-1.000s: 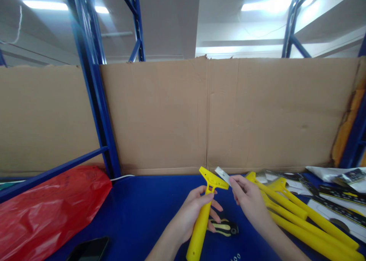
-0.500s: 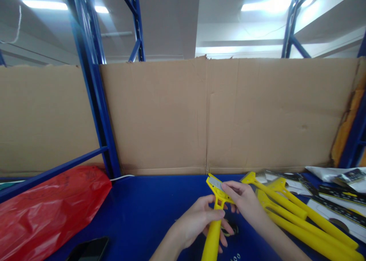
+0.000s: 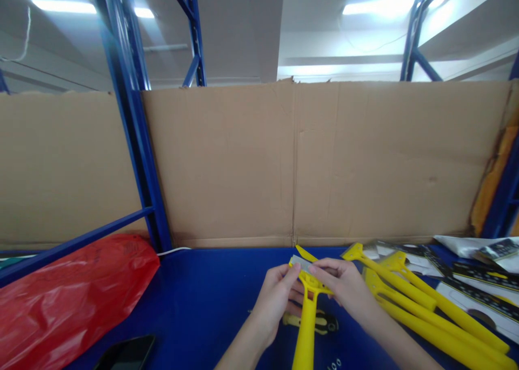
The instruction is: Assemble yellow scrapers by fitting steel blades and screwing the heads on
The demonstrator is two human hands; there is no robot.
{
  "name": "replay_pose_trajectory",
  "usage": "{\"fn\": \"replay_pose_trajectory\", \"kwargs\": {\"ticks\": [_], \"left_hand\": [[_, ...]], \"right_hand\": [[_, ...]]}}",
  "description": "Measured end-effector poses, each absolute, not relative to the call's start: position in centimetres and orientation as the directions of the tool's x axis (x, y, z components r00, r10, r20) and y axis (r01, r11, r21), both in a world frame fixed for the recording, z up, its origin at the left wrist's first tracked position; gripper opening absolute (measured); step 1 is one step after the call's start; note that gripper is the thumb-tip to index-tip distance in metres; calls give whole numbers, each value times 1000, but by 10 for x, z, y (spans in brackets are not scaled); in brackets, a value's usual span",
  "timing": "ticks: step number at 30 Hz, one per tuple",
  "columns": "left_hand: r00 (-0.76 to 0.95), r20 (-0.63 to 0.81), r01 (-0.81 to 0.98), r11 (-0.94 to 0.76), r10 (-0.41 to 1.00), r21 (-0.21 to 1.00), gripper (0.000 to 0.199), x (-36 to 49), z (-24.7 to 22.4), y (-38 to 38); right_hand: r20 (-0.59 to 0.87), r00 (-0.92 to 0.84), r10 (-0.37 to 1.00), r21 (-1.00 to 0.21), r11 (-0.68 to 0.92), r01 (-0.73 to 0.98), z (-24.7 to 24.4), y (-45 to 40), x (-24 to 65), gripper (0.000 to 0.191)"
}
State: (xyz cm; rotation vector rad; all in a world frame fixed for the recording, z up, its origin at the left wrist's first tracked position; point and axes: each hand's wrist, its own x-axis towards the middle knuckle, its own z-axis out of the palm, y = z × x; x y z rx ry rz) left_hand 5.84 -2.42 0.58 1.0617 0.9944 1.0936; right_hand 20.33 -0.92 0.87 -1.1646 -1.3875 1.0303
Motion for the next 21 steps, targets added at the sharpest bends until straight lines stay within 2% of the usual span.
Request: {"fn": "replay_pose_trajectory", "kwargs": {"ticks": [6, 12, 21], "left_hand": [[141, -66, -194, 93, 988, 977, 44, 58, 8, -25], [58, -92, -249, 104, 994, 963, 35, 58, 5, -21], [132, -42, -263, 76, 990, 962, 29, 55, 3, -20]], "right_hand": [[130, -62, 990, -981, 137, 136, 9, -13, 201, 28], [10, -92, 996, -997, 16, 72, 9, -17, 200, 33], [2, -24, 1000, -1000, 1, -13, 5, -13, 201, 33]]}}
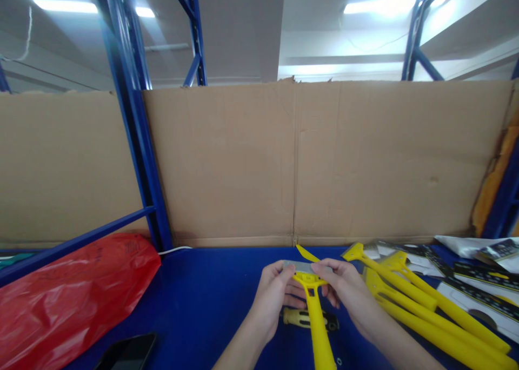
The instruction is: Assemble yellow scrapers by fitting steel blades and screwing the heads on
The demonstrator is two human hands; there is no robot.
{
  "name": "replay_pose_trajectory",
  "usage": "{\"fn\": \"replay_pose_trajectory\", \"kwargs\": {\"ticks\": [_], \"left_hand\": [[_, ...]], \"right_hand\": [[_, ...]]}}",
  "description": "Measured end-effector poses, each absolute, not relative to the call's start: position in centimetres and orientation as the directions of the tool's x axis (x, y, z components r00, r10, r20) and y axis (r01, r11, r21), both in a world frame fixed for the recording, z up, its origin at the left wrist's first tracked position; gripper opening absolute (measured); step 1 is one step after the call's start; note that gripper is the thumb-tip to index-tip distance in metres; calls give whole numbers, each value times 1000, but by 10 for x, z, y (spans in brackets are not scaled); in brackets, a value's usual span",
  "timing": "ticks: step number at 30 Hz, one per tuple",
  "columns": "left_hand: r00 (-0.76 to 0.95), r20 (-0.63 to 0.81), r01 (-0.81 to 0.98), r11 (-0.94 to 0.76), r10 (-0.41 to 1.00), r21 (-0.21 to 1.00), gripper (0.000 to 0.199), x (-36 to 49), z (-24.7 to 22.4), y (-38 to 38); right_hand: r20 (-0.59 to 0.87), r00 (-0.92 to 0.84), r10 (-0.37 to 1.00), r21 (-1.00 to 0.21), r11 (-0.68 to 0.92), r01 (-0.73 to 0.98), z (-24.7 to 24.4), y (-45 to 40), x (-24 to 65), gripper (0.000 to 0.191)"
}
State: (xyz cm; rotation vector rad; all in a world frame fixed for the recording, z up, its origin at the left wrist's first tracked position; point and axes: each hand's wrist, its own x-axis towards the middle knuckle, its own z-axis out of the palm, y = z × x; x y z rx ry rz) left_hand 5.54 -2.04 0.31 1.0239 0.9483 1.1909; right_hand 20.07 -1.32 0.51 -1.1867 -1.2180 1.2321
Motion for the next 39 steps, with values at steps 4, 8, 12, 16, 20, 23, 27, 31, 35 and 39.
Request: {"fn": "replay_pose_trajectory", "kwargs": {"ticks": [4, 8, 12, 16, 20, 23, 27, 31, 35, 39], "left_hand": [[72, -34, -285, 53, 997, 957, 25, 58, 4, -19], [-53, -50, -326, 30, 997, 945, 20, 57, 7, -17], [-169, -84, -379, 14, 982, 925, 15, 53, 9, -15], [-167, -110, -381, 38, 980, 924, 15, 51, 11, -15], [-119, -125, -346, 77, 985, 935, 23, 52, 14, -17], [-116, -112, -302, 72, 987, 951, 34, 51, 15, -17], [-134, 2, -102, -16, 991, 995, 40, 47, 7, -11], [-98, 200, 321, -159, 975, 934, 23, 46, -5, 0], [30, 277, 677, -224, 960, 701, 16, 52, -7, 8], [176, 264, 846, -282, 948, 451, 22, 59, -3, 12]], "right_hand": [[-58, -19, 998, -994, -59, -96, 4, -13, 198, 38], [-193, -96, 977, -973, -203, -110, 9, -21, 194, 38], [-226, -187, 956, -974, -226, 22, 11, -34, 188, 29], [-194, -188, 963, -979, -201, -19, 9, -39, 182, 21], [-153, -183, 971, -983, -168, -70, 6, -33, 183, 22], [-138, -127, 982, -987, -148, -70, 7, -26, 187, 21], [-125, -77, 989, -990, -130, -62, 11, -14, 196, 20], [-98, -12, 995, -992, -99, -73, 13, -6, 206, 22], [-86, 39, 996, -994, -83, -72, 14, -2, 214, 21], [-74, 60, 995, -995, -70, -69, 14, -1, 218, 22]]}}
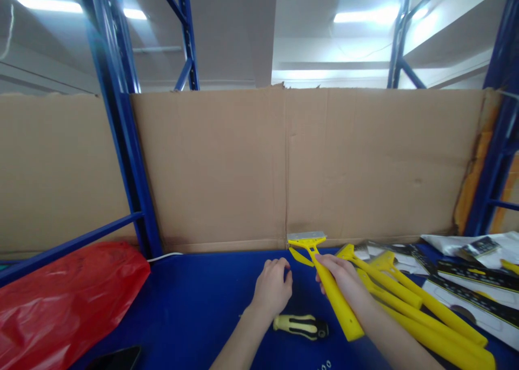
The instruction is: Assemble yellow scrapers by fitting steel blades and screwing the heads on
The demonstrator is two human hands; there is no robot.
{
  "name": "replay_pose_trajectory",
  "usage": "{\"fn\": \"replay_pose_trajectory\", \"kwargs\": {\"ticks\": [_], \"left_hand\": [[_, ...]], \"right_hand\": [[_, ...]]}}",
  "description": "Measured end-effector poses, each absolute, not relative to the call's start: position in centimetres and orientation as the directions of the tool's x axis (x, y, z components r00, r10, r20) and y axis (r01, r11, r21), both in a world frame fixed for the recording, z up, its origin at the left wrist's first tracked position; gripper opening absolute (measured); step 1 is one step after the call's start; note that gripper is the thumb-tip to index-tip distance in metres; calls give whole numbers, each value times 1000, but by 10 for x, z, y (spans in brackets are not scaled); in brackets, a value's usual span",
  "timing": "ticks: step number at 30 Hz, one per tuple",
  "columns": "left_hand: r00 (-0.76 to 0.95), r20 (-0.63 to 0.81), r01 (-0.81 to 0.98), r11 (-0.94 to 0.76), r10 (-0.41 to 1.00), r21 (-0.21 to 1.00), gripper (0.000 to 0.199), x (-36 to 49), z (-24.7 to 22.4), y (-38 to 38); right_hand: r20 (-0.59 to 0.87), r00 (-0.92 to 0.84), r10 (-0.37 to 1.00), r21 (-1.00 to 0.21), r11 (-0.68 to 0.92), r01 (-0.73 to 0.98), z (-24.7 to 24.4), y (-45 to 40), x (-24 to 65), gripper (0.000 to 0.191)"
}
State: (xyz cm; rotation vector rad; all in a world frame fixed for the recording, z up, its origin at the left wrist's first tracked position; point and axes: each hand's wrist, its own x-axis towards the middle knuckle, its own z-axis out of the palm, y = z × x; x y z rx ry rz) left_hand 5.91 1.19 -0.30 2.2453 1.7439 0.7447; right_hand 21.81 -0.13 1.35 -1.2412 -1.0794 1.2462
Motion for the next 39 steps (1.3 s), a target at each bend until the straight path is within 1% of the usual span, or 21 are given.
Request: {"fn": "replay_pose_trajectory", "kwargs": {"ticks": [3, 9, 12, 16, 20, 23, 27, 30, 34, 39], "left_hand": [[268, 239, 874, -340, 933, 347, 31, 64, 0, 19], [389, 193, 866, -429, 901, 258, 53, 79, 0, 37], [432, 173, 865, -461, 885, 195, 58, 86, 0, 43], [451, 137, 881, -464, 882, 91, 48, 92, 0, 40], [446, 161, 894, -447, 881, -29, 39, 92, 1, 31], [453, 170, 891, -444, 875, -91, 30, 82, 3, 24], [458, 146, 887, -441, 877, -136, 25, 61, 10, 13], [451, 143, 889, -430, 881, -157, 25, 46, 12, 3], [430, 134, 892, -397, 893, -217, 27, 34, 9, -4], [412, 116, 899, -383, 904, -213, 20, 30, 8, -5]], "right_hand": [[-80, 69, 994, -995, -75, -69, 13, -1, 219, 22], [-87, 63, 994, -994, -82, -66, 13, 1, 218, 21], [-85, 56, 995, -994, -82, -66, 12, 2, 217, 21], [-75, 44, 996, -995, -72, -69, 13, 0, 217, 20], [-64, 23, 998, -995, -62, -76, 13, -1, 218, 21], [-67, 13, 998, -995, -66, -74, 13, 0, 217, 22], [-78, 12, 997, -995, -77, -67, 12, -1, 213, 22], [-80, 3, 997, -995, -80, -62, 11, -2, 212, 22], [-82, -3, 997, -995, -82, -55, 10, -3, 212, 22], [-92, 6, 996, -995, -91, -48, 8, -3, 212, 26]]}}
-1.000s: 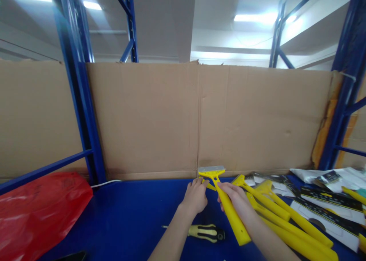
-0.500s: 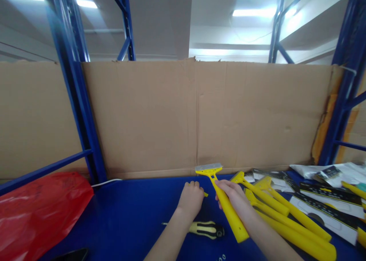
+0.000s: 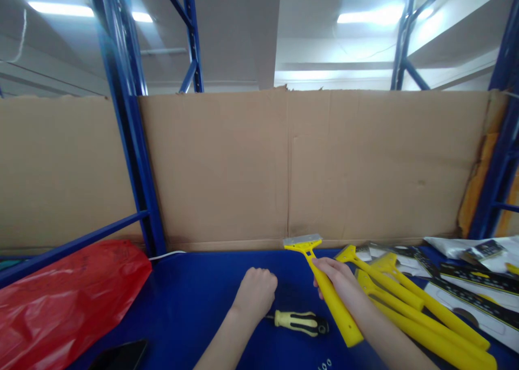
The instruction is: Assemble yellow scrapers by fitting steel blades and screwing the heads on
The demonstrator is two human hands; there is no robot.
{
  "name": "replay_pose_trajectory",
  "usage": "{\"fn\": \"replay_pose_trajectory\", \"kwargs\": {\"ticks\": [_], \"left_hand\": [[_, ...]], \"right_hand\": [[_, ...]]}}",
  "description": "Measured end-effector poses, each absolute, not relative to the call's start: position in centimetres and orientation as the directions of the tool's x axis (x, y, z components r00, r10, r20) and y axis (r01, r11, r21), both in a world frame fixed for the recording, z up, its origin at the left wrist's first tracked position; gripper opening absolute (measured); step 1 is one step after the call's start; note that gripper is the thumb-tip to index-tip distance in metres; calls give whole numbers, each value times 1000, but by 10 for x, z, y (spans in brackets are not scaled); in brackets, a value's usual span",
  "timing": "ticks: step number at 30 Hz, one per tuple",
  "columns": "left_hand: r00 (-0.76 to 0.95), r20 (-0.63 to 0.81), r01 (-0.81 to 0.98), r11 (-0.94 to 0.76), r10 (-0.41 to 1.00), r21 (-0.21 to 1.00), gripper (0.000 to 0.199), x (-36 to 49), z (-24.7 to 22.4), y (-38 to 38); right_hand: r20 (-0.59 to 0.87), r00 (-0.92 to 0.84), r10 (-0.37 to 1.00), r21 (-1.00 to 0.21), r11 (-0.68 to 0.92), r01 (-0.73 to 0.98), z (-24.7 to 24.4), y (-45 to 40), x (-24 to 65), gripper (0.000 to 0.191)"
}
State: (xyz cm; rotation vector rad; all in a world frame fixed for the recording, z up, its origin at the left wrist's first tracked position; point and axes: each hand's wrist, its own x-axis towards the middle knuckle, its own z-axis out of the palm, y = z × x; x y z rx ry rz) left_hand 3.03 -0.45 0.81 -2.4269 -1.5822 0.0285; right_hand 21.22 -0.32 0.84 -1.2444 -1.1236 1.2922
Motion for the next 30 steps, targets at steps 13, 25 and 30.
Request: {"fn": "replay_pose_trajectory", "kwargs": {"ticks": [13, 25, 30], "left_hand": [[219, 293, 975, -201, 930, -91, 37, 9, 26, -3], [122, 389, 990, -141, 913, 21, 69, -5, 19, 1], [88, 444, 985, -145, 892, 96, 36, -3, 21, 0]], "right_hand": [[-86, -2, 996, -995, -86, -48, 5, -1, 213, 23], [-77, -11, 997, -996, -77, -52, 4, -2, 211, 23], [-78, -13, 997, -995, -79, -54, 5, -4, 210, 23]]}}
